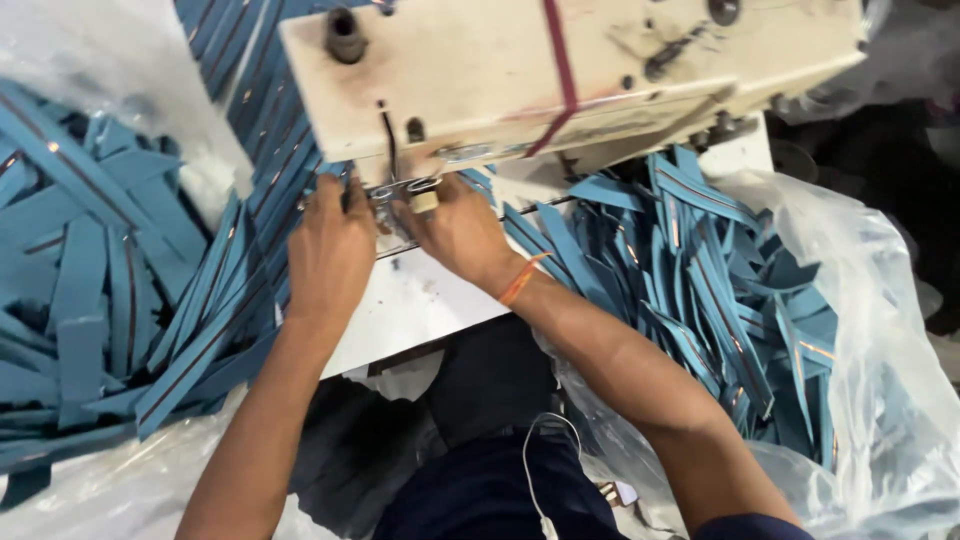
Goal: Stitching together fabric or synthetic strips to create shoe components using an industrial sewing machine.
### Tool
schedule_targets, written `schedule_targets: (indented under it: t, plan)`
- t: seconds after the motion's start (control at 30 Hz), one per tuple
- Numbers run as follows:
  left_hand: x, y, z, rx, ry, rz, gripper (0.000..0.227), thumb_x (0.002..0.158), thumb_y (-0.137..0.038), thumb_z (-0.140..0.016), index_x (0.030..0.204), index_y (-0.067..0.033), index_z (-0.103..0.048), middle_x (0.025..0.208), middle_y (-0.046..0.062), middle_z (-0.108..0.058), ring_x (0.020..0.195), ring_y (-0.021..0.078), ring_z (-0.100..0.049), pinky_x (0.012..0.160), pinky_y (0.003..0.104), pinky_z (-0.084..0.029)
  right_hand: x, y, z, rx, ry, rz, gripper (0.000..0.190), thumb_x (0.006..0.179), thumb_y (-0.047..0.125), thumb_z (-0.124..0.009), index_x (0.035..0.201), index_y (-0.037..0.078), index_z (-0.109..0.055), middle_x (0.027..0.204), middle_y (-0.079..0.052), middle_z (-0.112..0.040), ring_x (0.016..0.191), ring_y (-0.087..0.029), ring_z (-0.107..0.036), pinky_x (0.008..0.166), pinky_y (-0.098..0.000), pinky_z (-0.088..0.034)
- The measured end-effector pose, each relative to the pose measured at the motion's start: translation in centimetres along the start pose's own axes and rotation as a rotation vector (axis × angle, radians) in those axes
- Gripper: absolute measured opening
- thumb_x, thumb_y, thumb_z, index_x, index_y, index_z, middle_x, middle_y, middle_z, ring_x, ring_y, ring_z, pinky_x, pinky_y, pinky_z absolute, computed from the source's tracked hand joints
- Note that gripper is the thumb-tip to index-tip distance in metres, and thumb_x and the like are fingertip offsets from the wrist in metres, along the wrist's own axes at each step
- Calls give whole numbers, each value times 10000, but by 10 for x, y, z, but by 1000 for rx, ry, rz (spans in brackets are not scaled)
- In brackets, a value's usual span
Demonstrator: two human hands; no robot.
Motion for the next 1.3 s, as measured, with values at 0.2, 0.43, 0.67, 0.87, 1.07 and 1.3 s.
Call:
schedule_targets:
  t: [0.2,0.43,0.67,0.87,1.07,1.3]
  plan:
    - [0,-2,15,-23,-22,-10,171,962,-120,-677,1053,13,-735,1130,166,-627,964,334,-690,770,424,-579,7,8,19,-123,75,-8,324,879,294,-747,813,-16,-679,880,-200,-651,841,-395,-661,741,-490,-550]
    - [-67,36,82,175,-137,195,209,1040,-233,-764,1187,-84,-747,1203,76,-633,1075,296,-621,911,442,-513,-32,-2,120,-494,323,-126,139,763,174,-698,821,53,-734,890,-159,-687,811,-300,-688,611,-422,-544]
    - [-101,60,79,437,-109,207,256,1023,-341,-768,1179,-149,-701,1110,41,-572,1023,268,-578,841,389,-498,-58,-53,100,-583,553,-187,82,769,99,-673,801,90,-748,791,-134,-728,736,-274,-734,543,-401,-552]
    - [-101,65,77,424,-114,177,289,1023,-379,-795,1174,-151,-701,1098,37,-578,1016,274,-576,823,385,-492,-25,2,248,-134,690,-48,146,824,178,-671,903,93,-759,862,-128,-751,823,-321,-725,704,-450,-550]
    - [-115,83,55,381,-142,199,282,1043,-374,-789,1210,-165,-701,1142,45,-583,1030,280,-568,850,399,-462,-32,-99,372,324,491,-235,202,897,207,-658,1026,91,-762,963,-81,-768,913,-273,-722,790,-419,-562]
    - [-122,91,41,389,-232,233,274,1086,-411,-762,1242,-193,-706,1136,45,-586,996,293,-563,857,411,-456,-6,-304,344,642,41,-531,209,935,130,-637,1083,39,-754,996,-80,-756,891,-209,-727,762,-358,-590]
Point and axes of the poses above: each hand's wrist, its own x-axis towards the middle knuckle, its own z-axis out of the back of the hand, y = z × x, the point moved 3 cm from there along x, towards the middle knuckle
